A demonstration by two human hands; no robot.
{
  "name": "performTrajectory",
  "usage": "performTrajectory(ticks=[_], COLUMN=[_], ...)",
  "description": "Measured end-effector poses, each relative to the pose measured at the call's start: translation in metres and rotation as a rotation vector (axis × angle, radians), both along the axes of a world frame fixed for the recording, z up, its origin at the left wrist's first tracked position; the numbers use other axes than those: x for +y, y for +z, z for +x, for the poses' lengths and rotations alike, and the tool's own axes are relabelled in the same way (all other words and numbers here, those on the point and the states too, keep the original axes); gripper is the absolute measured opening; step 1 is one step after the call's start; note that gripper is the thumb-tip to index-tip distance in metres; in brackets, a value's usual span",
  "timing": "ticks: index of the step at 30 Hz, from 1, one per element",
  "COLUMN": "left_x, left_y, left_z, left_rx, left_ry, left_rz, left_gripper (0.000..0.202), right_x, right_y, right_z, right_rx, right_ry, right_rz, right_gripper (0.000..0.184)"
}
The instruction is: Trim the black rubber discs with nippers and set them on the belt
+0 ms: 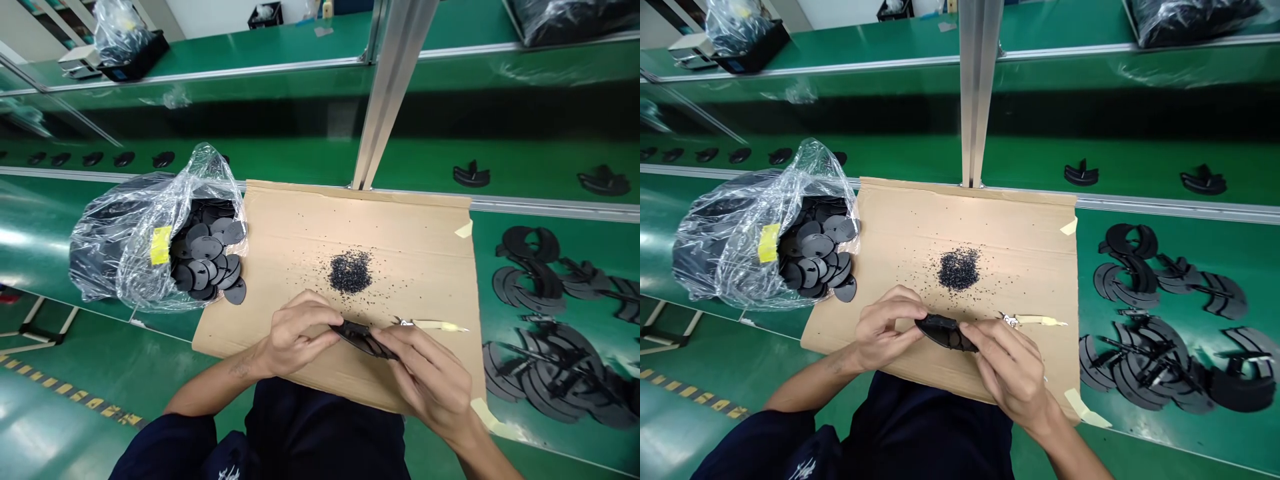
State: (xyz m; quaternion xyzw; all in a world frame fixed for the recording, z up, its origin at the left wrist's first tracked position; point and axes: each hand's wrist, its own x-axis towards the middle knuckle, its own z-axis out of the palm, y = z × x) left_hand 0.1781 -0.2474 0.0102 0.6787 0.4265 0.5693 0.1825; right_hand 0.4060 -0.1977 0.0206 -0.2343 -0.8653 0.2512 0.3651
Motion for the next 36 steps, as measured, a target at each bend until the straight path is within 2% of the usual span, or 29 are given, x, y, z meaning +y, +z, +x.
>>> performTrajectory(ticks=[6,15,19,22,25,28,30,33,34,36], left_x=[0.002,0.002,0.004,0.006,0.008,0.01,0.015,0.028,0.034,0.047], left_y=[0.0,0.003,0.003,0.005,0.007,0.011,0.013,0.015,0.015,0.018], left_z=[0.002,-0.001,-0.002,-0.003,-0.003,-0.006,-0.011,-0.021,-0.024,-0.028], left_rx=[-0.001,0.038,0.134,0.209,0.203,0.139,0.047,-0.073,-0.069,-0.009], left_ry=[0.057,0.048,0.082,0.096,0.023,-0.074,-0.171,-0.313,-0.357,-0.46], left_rz=[0.019,0.012,0.046,0.033,-0.07,-0.287,-0.438,-0.591,-0.639,-0.729], left_gripper=[0.027,0.025,0.025,0.024,0.021,0.025,0.038,0.055,0.054,0.04], right_x=[-0.004,-0.003,0.0,0.003,0.006,0.009,0.012,0.016,0.018,0.021], right_y=[-0.002,0.0,0.001,0.001,0.002,0.003,0.003,0.003,0.002,0.001], right_z=[-0.002,-0.005,-0.007,-0.011,-0.019,-0.026,-0.028,-0.027,-0.026,-0.025], right_rx=[0.049,-0.08,-0.078,-0.022,0.057,0.083,0.064,0.053,0.042,0.01], right_ry=[-0.015,-0.098,-0.099,-0.069,-0.063,-0.08,-0.07,-0.027,-0.01,0.008], right_rz=[-0.07,0.26,0.299,0.175,-0.043,-0.214,-0.279,-0.238,-0.191,-0.064], right_gripper=[0.044,0.056,0.046,0.031,0.015,0.001,0.008,0.011,0.011,0.012])
